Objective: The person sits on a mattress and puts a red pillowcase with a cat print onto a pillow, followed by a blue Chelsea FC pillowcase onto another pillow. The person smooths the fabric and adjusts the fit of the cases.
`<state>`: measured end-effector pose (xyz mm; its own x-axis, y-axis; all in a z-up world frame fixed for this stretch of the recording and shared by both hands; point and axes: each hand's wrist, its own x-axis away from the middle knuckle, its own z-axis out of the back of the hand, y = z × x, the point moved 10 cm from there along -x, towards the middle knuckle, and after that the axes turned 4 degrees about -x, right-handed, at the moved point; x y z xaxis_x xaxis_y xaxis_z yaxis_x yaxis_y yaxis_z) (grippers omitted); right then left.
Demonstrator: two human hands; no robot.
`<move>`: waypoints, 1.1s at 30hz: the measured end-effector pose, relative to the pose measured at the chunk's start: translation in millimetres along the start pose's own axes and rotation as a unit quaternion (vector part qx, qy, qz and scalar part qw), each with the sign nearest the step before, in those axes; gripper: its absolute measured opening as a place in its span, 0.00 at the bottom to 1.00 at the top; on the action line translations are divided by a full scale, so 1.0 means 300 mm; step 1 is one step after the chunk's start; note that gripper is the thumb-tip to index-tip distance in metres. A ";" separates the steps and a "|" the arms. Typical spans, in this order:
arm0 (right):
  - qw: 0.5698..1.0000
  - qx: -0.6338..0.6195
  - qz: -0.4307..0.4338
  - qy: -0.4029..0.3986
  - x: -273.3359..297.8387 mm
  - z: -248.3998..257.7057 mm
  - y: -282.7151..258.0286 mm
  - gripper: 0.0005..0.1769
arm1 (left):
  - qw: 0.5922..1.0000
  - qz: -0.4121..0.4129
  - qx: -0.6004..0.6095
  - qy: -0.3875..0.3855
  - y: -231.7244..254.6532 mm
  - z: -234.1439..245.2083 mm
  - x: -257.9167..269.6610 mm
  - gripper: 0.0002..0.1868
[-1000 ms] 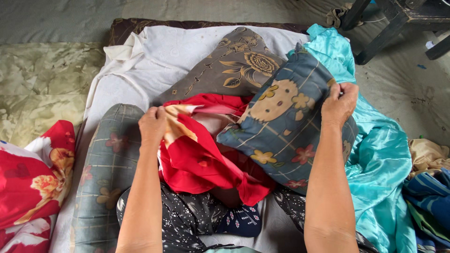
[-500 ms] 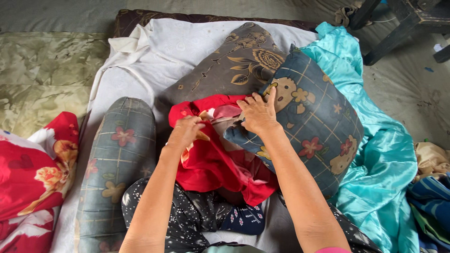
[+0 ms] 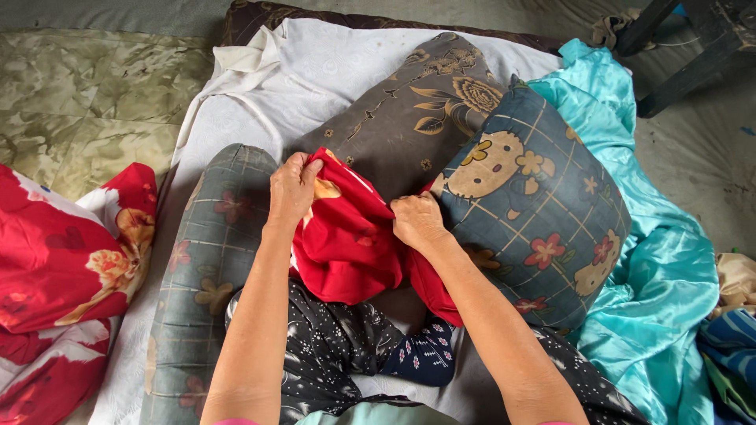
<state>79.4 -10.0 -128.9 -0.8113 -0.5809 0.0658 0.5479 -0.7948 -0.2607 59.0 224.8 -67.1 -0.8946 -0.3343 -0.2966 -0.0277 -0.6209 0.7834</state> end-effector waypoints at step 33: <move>0.682 -0.722 -0.114 -0.007 -0.118 -0.096 0.074 0.17 | 0.905 0.161 0.331 -0.212 -0.111 -0.386 0.166 0.38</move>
<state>114.4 -2.0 -164.7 -0.8344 -0.4803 0.2704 -0.3731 0.1310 -0.9185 66.9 146.7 -171.4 -0.9906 -0.0328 0.1327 0.1303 0.0678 0.9892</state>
